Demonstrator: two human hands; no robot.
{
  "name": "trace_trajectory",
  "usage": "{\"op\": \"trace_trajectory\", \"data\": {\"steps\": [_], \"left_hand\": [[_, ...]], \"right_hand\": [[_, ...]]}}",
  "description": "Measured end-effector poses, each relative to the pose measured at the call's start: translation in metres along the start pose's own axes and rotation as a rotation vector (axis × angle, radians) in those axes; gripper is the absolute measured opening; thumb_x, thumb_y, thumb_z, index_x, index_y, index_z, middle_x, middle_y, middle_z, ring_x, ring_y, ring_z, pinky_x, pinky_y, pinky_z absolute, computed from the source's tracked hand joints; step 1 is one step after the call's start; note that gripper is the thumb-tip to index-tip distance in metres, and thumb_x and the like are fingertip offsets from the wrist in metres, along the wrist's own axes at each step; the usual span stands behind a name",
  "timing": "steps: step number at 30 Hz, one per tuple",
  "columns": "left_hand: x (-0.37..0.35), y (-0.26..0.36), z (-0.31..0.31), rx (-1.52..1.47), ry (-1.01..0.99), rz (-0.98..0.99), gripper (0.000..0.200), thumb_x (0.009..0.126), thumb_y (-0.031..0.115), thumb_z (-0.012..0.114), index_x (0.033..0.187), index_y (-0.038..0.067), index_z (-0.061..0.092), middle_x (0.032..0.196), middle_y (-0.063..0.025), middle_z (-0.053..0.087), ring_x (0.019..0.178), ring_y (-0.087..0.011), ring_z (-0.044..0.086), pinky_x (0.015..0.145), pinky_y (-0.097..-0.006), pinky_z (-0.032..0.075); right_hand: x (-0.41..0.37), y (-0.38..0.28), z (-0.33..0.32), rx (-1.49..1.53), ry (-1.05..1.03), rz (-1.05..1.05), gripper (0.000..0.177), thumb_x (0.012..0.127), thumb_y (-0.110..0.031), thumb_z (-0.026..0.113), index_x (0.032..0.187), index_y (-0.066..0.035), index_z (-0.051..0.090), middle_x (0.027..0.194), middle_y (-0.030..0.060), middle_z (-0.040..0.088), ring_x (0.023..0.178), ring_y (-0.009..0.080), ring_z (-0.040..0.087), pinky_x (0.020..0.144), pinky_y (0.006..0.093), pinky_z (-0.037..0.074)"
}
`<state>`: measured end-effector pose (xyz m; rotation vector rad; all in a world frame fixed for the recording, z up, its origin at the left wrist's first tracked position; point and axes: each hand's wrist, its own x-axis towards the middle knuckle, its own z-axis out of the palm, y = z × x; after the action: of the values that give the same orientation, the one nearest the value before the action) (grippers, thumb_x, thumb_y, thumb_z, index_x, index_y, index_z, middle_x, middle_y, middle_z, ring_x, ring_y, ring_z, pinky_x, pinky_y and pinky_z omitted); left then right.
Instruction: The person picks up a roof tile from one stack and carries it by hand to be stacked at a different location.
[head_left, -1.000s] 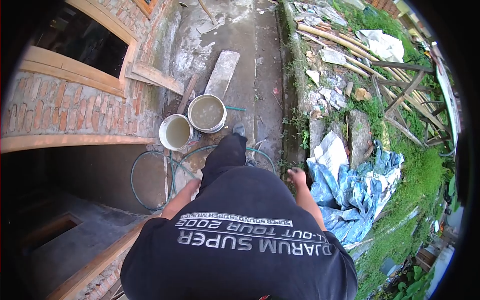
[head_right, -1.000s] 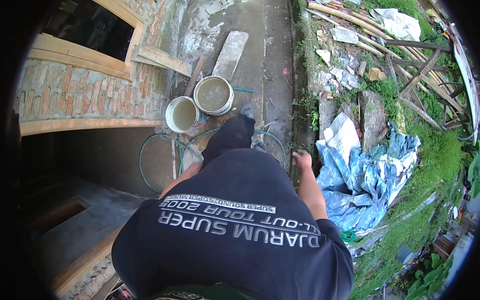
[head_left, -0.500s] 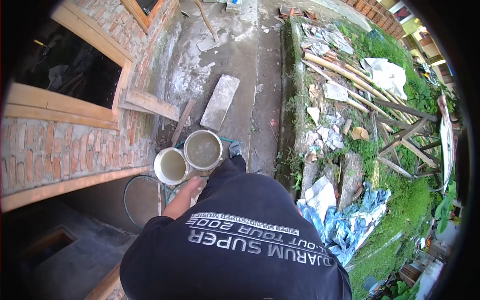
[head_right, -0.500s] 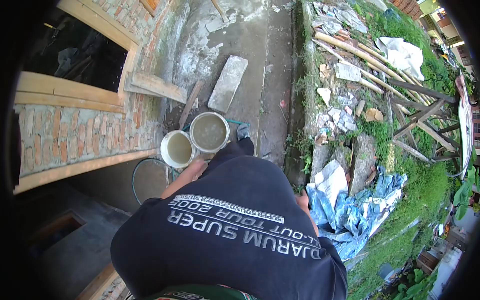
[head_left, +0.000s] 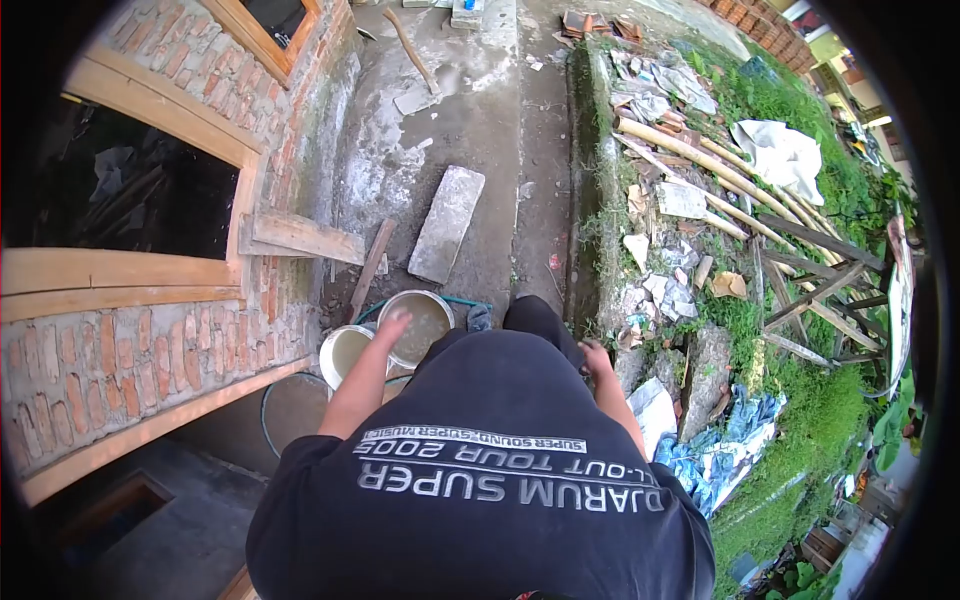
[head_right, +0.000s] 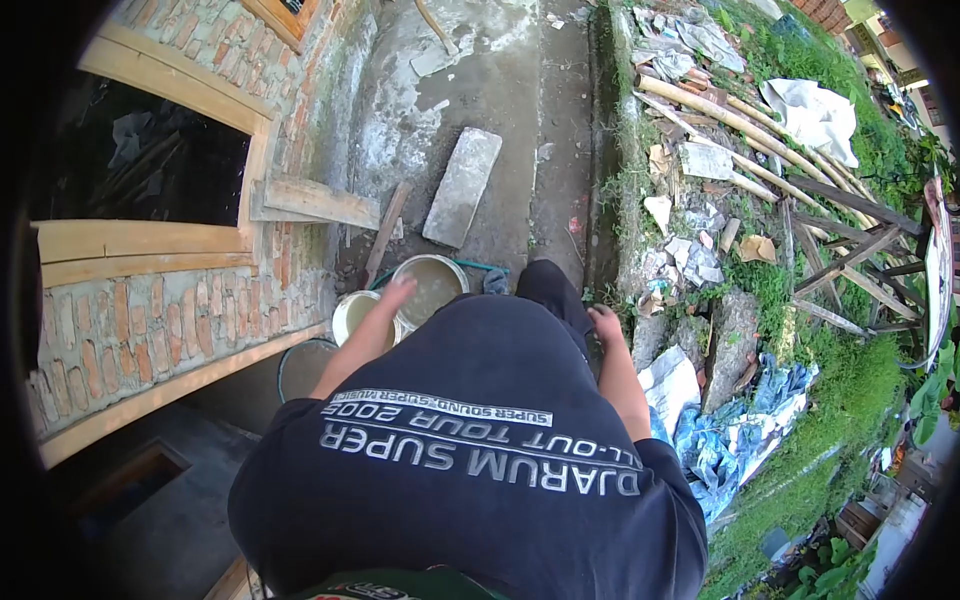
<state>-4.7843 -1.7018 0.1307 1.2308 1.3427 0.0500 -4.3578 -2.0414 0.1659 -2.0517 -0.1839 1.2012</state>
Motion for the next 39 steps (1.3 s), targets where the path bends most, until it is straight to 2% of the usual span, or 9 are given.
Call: {"op": "trace_trajectory", "data": {"steps": [2,5,10,18,21,24,32,36,39], "left_hand": [[0.001,-0.059,0.000,0.217,0.058,-0.131,0.047,0.092,0.028,0.055,0.131,0.002,0.054,0.106,-0.0113,0.065,0.090,-0.0207,0.062,0.082,-0.0333,0.049],[-0.072,-0.071,-0.005,0.199,-0.205,-0.311,0.044,0.092,0.030,0.052,0.125,0.001,0.056,0.108,-0.0136,0.064,0.099,-0.0247,0.062,0.086,-0.0362,0.049],[-0.081,-0.107,-0.026,0.181,-0.217,-0.446,0.043,0.092,0.029,0.053,0.124,0.001,0.057,0.107,-0.0129,0.064,0.098,-0.0233,0.061,0.086,-0.0351,0.048],[0.014,0.017,-0.038,0.137,-0.115,-0.342,0.040,0.092,0.029,0.055,0.121,0.001,0.059,0.106,-0.0118,0.063,0.096,-0.0209,0.060,0.085,-0.0334,0.047],[0.072,0.087,-0.043,0.521,-0.066,0.231,0.039,0.092,0.028,0.056,0.120,0.001,0.059,0.105,-0.0113,0.063,0.096,-0.0200,0.060,0.085,-0.0328,0.046],[0.134,0.194,-0.049,-0.046,0.081,-0.155,0.039,0.093,0.027,0.056,0.122,0.001,0.059,0.105,-0.0103,0.063,0.096,-0.0179,0.059,0.085,-0.0309,0.045],[0.192,0.320,-0.058,-0.056,0.205,-0.030,0.051,0.094,0.028,0.056,0.137,0.002,0.049,0.114,-0.0105,0.063,0.101,-0.0178,0.059,0.089,-0.0323,0.045],[0.219,0.271,-0.058,-0.121,0.082,-0.336,0.040,0.089,0.024,0.057,0.122,0.000,0.058,0.101,-0.0104,0.065,0.093,-0.0199,0.060,0.078,-0.0334,0.048],[0.221,0.250,-0.053,0.011,-0.059,-0.489,0.039,0.089,0.024,0.057,0.119,0.000,0.059,0.098,-0.0099,0.065,0.091,-0.0199,0.060,0.077,-0.0340,0.047]], "right_hand": [[0.005,0.014,0.004,0.115,-0.131,0.342,0.031,0.092,-0.023,0.057,0.119,-0.009,0.062,0.071,-0.0024,0.056,0.052,0.0108,0.048,0.043,0.0301,0.035],[0.023,0.057,0.002,-0.182,-0.271,0.005,0.019,0.092,-0.022,0.053,0.103,-0.011,0.065,0.068,-0.0014,0.055,0.051,0.0113,0.048,0.040,0.0312,0.034],[0.034,0.014,0.008,-0.296,-0.204,0.366,0.015,0.092,-0.022,0.054,0.094,-0.010,0.062,0.067,0.0000,0.055,0.051,0.0120,0.050,0.040,0.0304,0.036],[0.210,-0.097,0.009,-0.131,-0.337,0.403,0.018,0.093,-0.023,0.055,0.100,-0.008,0.062,0.071,0.0016,0.059,0.062,0.0132,0.059,0.046,0.0287,0.045],[0.251,-0.209,0.017,0.027,-0.198,0.199,0.014,0.093,-0.021,0.055,0.099,-0.009,0.059,0.068,-0.0026,0.053,0.051,0.0079,0.047,0.039,0.0220,0.033],[0.297,-0.287,0.023,0.077,-0.176,0.004,0.023,0.093,-0.019,0.056,0.111,-0.004,0.060,0.073,-0.0015,0.057,0.057,0.0075,0.049,0.043,0.0225,0.035],[0.345,-0.315,0.005,-0.008,-0.146,-0.075,0.034,0.090,-0.020,0.061,0.119,-0.001,0.060,0.085,0.0058,0.067,0.065,0.0106,0.059,0.050,0.0280,0.045],[0.317,-0.285,-0.023,0.099,-0.170,0.271,0.027,0.092,-0.023,0.058,0.117,-0.012,0.060,0.080,-0.0008,0.062,0.064,0.0095,0.057,0.051,0.0270,0.041],[0.287,-0.251,-0.040,0.195,-0.072,0.392,0.011,0.093,-0.023,0.053,0.089,-0.014,0.059,0.067,-0.0030,0.053,0.053,0.0103,0.051,0.043,0.0272,0.036]]}}
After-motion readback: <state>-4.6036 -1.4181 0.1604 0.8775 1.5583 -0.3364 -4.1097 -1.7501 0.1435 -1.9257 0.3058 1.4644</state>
